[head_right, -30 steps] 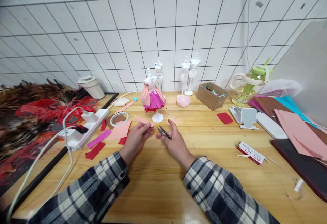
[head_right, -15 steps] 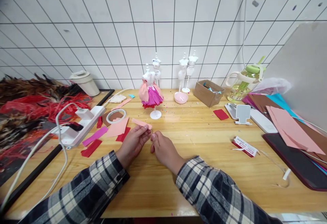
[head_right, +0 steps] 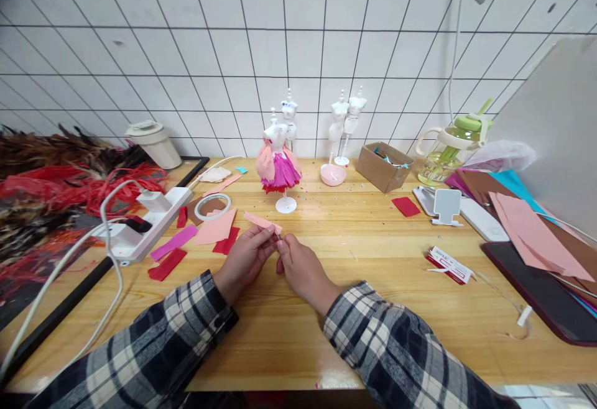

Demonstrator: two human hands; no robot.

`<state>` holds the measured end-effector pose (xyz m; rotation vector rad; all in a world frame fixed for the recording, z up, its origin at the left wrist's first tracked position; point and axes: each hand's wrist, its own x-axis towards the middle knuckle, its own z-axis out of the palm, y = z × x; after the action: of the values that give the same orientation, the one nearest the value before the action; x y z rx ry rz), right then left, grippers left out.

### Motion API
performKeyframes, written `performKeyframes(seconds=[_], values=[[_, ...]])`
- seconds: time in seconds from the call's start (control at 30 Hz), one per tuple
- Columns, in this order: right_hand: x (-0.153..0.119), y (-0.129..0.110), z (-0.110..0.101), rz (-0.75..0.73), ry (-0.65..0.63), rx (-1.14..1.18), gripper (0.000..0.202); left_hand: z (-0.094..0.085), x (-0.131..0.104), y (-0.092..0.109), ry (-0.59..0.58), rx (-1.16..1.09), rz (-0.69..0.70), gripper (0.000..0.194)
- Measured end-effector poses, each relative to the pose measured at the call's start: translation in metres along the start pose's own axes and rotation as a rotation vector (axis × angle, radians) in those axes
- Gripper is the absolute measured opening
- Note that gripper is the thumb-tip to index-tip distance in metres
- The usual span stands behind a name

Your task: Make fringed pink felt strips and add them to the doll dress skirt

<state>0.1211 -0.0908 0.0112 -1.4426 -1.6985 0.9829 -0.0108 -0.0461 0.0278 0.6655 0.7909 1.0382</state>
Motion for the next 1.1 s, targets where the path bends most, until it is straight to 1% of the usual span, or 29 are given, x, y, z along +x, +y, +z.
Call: performKeyframes(seconds=[0.23, 0.43, 0.63, 0.73, 0.93, 1.0, 1.1], values=[[-0.001, -0.001, -0.002, -0.006, -0.003, -0.009, 0.030, -0.001, 0.001, -0.002, 0.007, -0.031, -0.012, 0.023], [-0.001, -0.004, -0.004, -0.005, -0.027, -0.021, 0.027, -0.004, 0.002, -0.003, -0.021, -0.023, -0.010, 0.021], [0.000, -0.004, -0.006, 0.002, -0.021, -0.050, 0.027, -0.001, 0.000, 0.000, -0.009, 0.003, -0.011, 0.025], [0.001, -0.003, -0.008, -0.003, -0.006, -0.103, 0.029, -0.001, 0.001, 0.000, 0.004, 0.033, -0.002, 0.027], [0.001, -0.002, -0.013, 0.006, -0.055, -0.100, 0.032, -0.005, 0.005, 0.005, 0.089, 0.153, 0.063, 0.030], [0.000, -0.001, -0.014, 0.003, -0.049, -0.068, 0.034, -0.006, 0.006, 0.008, 0.095, 0.184, 0.075, 0.030], [0.000, 0.001, -0.015, 0.008, -0.047, -0.023, 0.038, -0.007, 0.005, 0.012, 0.073, 0.215, 0.049, 0.029]])
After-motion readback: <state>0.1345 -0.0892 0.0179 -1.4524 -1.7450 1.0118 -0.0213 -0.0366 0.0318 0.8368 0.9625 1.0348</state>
